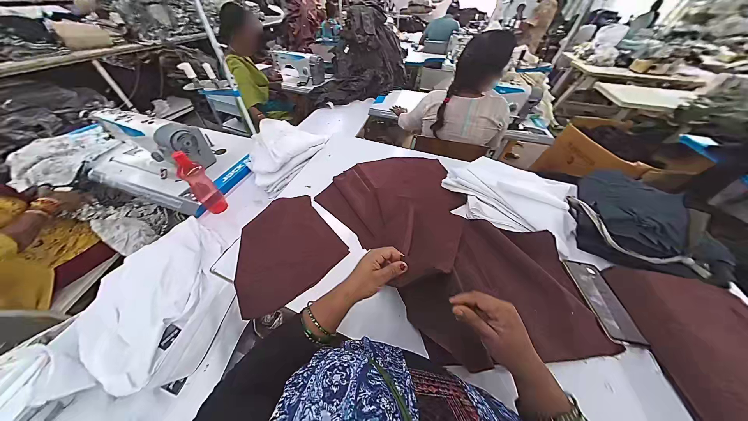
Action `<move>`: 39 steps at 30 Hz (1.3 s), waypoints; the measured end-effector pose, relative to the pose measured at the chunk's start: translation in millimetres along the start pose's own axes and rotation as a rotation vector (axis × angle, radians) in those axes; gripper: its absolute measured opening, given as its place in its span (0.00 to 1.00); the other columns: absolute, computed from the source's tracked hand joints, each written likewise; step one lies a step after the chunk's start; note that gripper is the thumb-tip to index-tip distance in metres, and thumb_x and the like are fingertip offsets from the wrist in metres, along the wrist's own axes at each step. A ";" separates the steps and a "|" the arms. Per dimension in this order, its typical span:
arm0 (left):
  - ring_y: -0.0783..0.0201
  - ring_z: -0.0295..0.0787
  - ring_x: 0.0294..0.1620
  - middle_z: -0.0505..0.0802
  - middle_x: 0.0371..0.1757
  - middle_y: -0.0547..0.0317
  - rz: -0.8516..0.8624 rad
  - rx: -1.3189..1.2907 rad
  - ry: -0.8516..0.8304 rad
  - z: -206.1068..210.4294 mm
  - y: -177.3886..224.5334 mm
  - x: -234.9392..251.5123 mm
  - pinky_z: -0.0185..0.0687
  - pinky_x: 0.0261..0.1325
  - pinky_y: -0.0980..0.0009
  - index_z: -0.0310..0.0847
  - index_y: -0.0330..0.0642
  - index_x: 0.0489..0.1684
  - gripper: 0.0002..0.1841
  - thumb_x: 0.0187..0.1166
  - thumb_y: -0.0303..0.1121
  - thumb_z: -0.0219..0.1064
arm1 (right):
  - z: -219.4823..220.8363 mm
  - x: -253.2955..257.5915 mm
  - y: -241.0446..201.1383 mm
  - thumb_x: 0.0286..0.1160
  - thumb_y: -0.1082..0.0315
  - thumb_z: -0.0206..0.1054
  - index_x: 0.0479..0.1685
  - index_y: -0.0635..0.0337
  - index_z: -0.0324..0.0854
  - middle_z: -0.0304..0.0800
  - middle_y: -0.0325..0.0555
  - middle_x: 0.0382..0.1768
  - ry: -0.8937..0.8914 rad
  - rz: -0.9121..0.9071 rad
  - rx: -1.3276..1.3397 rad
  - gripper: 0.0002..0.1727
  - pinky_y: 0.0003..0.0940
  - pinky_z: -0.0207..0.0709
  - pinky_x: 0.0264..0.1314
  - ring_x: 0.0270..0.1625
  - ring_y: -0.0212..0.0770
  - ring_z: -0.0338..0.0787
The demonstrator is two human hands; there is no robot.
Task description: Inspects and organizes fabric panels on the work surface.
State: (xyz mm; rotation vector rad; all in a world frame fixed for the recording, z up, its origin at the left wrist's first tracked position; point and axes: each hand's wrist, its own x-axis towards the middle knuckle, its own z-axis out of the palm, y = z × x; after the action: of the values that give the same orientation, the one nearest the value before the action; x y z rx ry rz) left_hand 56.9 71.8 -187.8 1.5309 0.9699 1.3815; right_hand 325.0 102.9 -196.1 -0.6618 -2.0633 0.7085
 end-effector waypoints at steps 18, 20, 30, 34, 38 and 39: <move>0.44 0.95 0.48 0.95 0.44 0.40 0.164 0.738 -0.342 78.2 -78.8 -5.1 0.86 0.53 0.48 0.90 0.30 0.47 0.17 0.87 0.33 0.56 | -6.3 -107.8 24.4 0.72 0.75 0.57 0.40 0.71 0.89 0.94 0.53 0.45 0.185 0.135 -0.023 0.13 0.23 0.82 0.60 0.53 0.32 0.92; 0.45 0.95 0.47 0.95 0.42 0.41 0.173 0.751 -0.340 78.1 -80.6 -5.1 0.86 0.51 0.49 0.90 0.31 0.46 0.16 0.87 0.33 0.56 | -1.4 -112.8 22.7 0.72 0.70 0.62 0.42 0.67 0.91 0.95 0.55 0.49 0.058 0.084 -0.051 0.13 0.36 0.80 0.69 0.60 0.44 0.92; 0.47 0.94 0.41 0.94 0.39 0.43 0.197 0.750 -0.300 76.6 -88.4 -7.3 0.86 0.47 0.51 0.91 0.32 0.43 0.17 0.85 0.35 0.58 | 10.1 -100.7 14.9 0.66 0.71 0.71 0.46 0.52 0.95 0.95 0.45 0.57 -0.313 -0.092 -0.282 0.12 0.78 0.54 0.80 0.71 0.56 0.88; 0.46 0.94 0.42 0.94 0.39 0.41 0.196 0.751 -0.288 75.8 -86.9 -8.3 0.86 0.48 0.50 0.90 0.31 0.43 0.18 0.86 0.36 0.56 | 10.7 -92.8 15.8 0.70 0.73 0.68 0.37 0.55 0.96 0.96 0.46 0.55 -0.355 -0.129 -0.264 0.09 0.75 0.54 0.82 0.69 0.55 0.89; 0.48 0.93 0.42 0.94 0.38 0.41 0.214 0.718 -0.253 75.9 -87.0 -8.0 0.85 0.49 0.56 0.90 0.30 0.43 0.17 0.85 0.35 0.57 | 19.5 -90.7 22.8 0.79 0.69 0.62 0.35 0.57 0.91 0.98 0.45 0.47 -0.268 -0.170 -0.238 0.11 0.64 0.63 0.81 0.62 0.49 0.94; 0.49 0.92 0.42 0.94 0.38 0.42 0.217 0.707 -0.242 75.6 -87.9 -8.2 0.84 0.50 0.57 0.90 0.31 0.43 0.17 0.85 0.35 0.57 | 17.1 -88.6 22.5 0.79 0.69 0.63 0.37 0.57 0.91 0.98 0.46 0.47 -0.309 -0.159 -0.207 0.10 0.64 0.63 0.81 0.62 0.50 0.93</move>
State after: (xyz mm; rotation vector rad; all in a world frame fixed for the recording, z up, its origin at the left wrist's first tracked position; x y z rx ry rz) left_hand 130.3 88.6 -276.3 2.3224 1.2362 0.9929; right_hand 360.5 55.2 -267.6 -0.5179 -2.4674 0.5359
